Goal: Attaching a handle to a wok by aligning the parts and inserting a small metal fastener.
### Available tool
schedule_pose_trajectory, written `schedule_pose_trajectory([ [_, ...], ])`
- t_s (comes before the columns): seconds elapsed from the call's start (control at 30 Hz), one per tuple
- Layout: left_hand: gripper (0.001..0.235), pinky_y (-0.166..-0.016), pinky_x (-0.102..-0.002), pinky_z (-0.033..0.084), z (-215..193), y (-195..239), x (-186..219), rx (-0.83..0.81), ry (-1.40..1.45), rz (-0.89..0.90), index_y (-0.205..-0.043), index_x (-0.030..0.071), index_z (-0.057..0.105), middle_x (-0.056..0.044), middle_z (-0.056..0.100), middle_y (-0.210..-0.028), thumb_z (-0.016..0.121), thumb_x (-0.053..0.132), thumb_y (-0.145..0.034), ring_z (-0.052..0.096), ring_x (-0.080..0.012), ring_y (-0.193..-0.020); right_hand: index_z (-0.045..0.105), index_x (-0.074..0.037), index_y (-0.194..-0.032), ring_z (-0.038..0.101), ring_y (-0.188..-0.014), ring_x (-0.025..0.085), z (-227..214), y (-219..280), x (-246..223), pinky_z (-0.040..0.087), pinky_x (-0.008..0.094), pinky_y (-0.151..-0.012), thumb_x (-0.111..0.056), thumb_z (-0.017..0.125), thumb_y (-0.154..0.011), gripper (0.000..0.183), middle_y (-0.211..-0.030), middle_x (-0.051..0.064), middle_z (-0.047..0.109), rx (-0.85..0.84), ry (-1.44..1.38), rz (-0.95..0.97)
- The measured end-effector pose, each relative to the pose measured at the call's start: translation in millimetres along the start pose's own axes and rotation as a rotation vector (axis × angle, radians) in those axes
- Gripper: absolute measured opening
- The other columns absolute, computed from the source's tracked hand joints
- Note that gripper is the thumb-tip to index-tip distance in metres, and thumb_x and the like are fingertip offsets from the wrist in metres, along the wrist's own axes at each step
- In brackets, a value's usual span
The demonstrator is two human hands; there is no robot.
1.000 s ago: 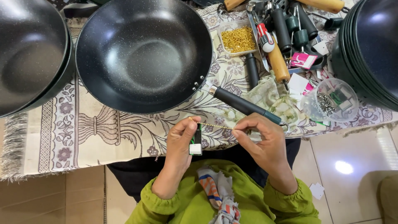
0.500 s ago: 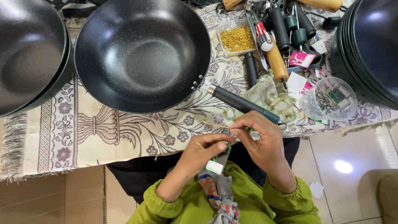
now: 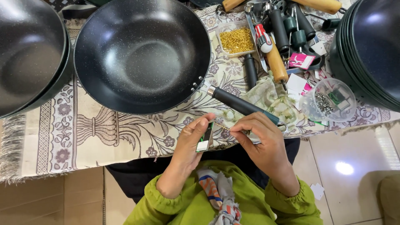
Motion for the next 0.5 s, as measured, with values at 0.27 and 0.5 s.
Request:
schedule_pose_trajectory([
  [0.27, 0.037, -0.046, -0.016, 0.047, 1, -1, 2, 0.057, -0.061, 0.071, -0.116, -0.005, 0.074, -0.007, 0.062, -0.063, 0.076, 0.024, -0.093, 0.059, -0.0059, -0.048, 0.073, -0.001, -0.092, 0.069, -0.077, 0.024, -1, 5, 15, 0.057, 0.036, -0.074, -0.006, 0.073, -0.094, 0.005, -0.087, 0.011, 0.073, 0.064, -0.126, 0.038],
  [0.5, 0.027, -0.076, -0.022, 0.051, 10, 8, 1, 0.02, -0.437, 0.133, -0.101, 0.004, 0.084, -0.005, 0.076, -0.082, 0.082, 0.027, -0.087, 0.056, -0.0046, -0.079, 0.057, 0.001, -0.095, 0.064, -0.082, 0.025, 6, 10, 25, 0.055, 0.034, -0.074, -0.008, 0.062, -0.102, 0.013, -0.086, 0.021, 0.068, 0.133, -0.699, 0.121],
])
Point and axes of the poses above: each hand's wrist, its own y-axis away from the middle knuckle, its own z-axis out of the palm, x = y × z, the point moved 4 cm from there along -y, towards the middle knuckle
